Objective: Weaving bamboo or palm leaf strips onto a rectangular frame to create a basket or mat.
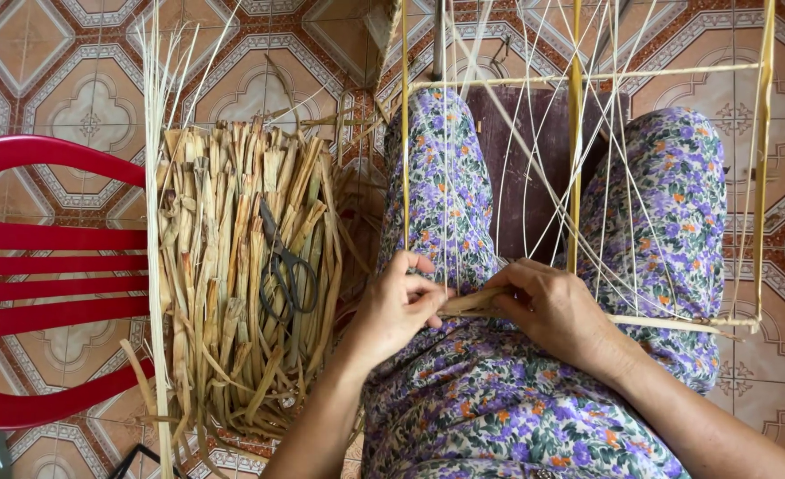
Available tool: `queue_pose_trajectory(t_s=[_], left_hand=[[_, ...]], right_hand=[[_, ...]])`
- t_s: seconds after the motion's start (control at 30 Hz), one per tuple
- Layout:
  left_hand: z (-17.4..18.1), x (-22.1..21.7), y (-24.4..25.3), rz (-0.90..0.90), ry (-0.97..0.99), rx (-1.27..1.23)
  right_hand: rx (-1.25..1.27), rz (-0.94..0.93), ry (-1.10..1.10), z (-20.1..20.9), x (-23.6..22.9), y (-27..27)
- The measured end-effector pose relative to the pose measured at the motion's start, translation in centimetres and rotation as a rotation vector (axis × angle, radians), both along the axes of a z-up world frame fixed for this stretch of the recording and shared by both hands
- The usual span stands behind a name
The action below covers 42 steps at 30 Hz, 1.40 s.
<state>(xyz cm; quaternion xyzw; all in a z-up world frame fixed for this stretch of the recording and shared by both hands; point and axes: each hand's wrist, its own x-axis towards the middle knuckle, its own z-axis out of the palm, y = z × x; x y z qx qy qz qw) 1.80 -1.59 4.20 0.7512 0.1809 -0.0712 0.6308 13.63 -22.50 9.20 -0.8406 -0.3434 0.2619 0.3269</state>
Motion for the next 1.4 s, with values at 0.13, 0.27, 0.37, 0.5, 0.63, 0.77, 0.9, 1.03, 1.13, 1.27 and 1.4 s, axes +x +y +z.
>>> queue_pose_trajectory(t_s=[0.13, 0.27, 0.37, 0.5, 0.63, 0.77, 0.9, 1.03, 1.13, 1.27, 1.4], left_hand=[[-0.1, 0.2, -0.3, -0.114, -0.032, 0.031], [1.3, 0.7, -1.5, -0.261, 0.059, 0.373], [1.3, 0.7, -1.5, -0.282, 0.087, 0.403], [1.3, 0.6, -1.0, -0.271, 0.083, 0.179], [0.4, 1.0, 0.3, -0.274, 0.159, -0.033], [0.5, 2.5, -0.7, -0.283, 0.207, -0.019], [-0.9, 2.6, -3.1, -0.353, 0.155, 0.364], [-1.7, 2.2, -1.7, -0.325, 0.085, 0.3], [-2.1, 1.8, -1.9, -0.333, -0.072, 0.234], [0.0, 2.3, -3.4, -0.285, 0.11, 0.423], [-3.2, 0.7, -3.8, -0.102, -0.046, 0.455]], right_hand=[[0.004, -0.074, 0.126, -1.4, 0.5, 0.0], [0.049, -0.133, 0.411, -2.5, 1.8, -0.5], [0.01, -0.085, 0.505, -3.4, 2.5, -0.4], [-0.13, 0.08, 0.186, -1.1, 1.7, 2.2], [0.033, -0.102, 0.534, -4.5, 1.1, 0.5], [0.396, -0.089, 0.427, -4.6, -0.1, -0.9], [0.229, -0.104, 0.228, -2.2, -0.7, 0.1], [0.106, -0.027, -0.077, 0.3, 0.2, 0.1], [0.193, 0.09, -0.167, 0.4, -0.2, -0.5], [-0.045, 0.051, -0.116, -2.3, -0.6, -1.3], [-0.403, 0.147, -0.075, -1.9, -0.7, -0.6]])
